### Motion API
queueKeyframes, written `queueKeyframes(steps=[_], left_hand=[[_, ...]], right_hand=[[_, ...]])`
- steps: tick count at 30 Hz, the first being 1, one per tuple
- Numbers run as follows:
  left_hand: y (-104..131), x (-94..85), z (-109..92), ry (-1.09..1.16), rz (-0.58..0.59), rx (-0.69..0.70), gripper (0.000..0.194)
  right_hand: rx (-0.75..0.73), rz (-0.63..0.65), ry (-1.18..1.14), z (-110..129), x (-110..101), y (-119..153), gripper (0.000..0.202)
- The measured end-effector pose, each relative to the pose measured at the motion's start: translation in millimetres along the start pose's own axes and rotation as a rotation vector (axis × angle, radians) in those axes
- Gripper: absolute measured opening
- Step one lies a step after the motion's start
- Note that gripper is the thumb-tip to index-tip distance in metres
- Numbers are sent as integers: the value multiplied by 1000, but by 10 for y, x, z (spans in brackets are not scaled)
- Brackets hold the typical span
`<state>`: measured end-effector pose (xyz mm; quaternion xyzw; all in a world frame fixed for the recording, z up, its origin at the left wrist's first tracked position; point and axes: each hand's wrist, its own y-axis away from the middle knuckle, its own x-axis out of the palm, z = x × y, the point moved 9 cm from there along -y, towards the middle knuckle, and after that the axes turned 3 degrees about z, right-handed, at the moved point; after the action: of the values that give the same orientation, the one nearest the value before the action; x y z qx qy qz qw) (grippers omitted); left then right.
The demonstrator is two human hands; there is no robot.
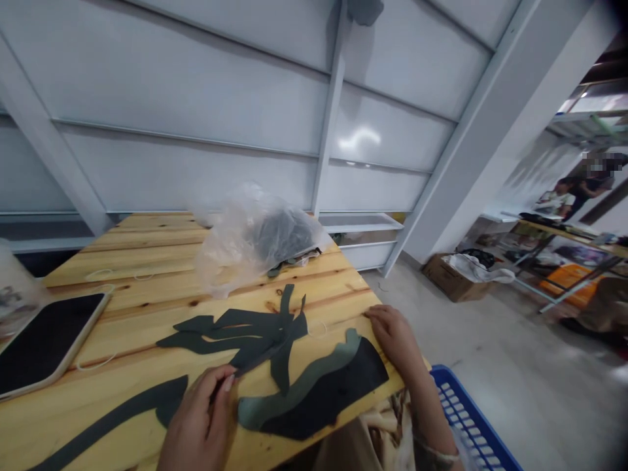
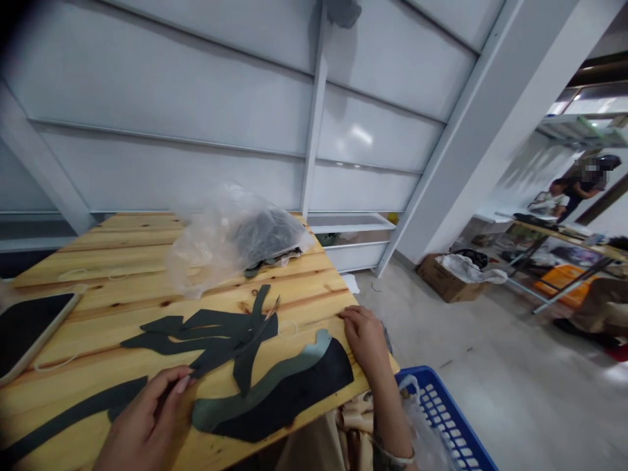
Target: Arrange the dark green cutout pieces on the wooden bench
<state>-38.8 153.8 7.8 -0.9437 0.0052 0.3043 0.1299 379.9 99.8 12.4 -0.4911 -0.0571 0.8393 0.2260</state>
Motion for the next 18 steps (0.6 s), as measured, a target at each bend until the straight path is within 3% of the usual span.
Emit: queueKeyframes(steps=[8,18], left_hand=[[32,-16,-106,13,-26,121,42],[49,-145,-173,11,-94,125,39]], right_hand=[[-13,-3,-5,-5,-2,2,34],[-26,0,7,26,-24,3,31]])
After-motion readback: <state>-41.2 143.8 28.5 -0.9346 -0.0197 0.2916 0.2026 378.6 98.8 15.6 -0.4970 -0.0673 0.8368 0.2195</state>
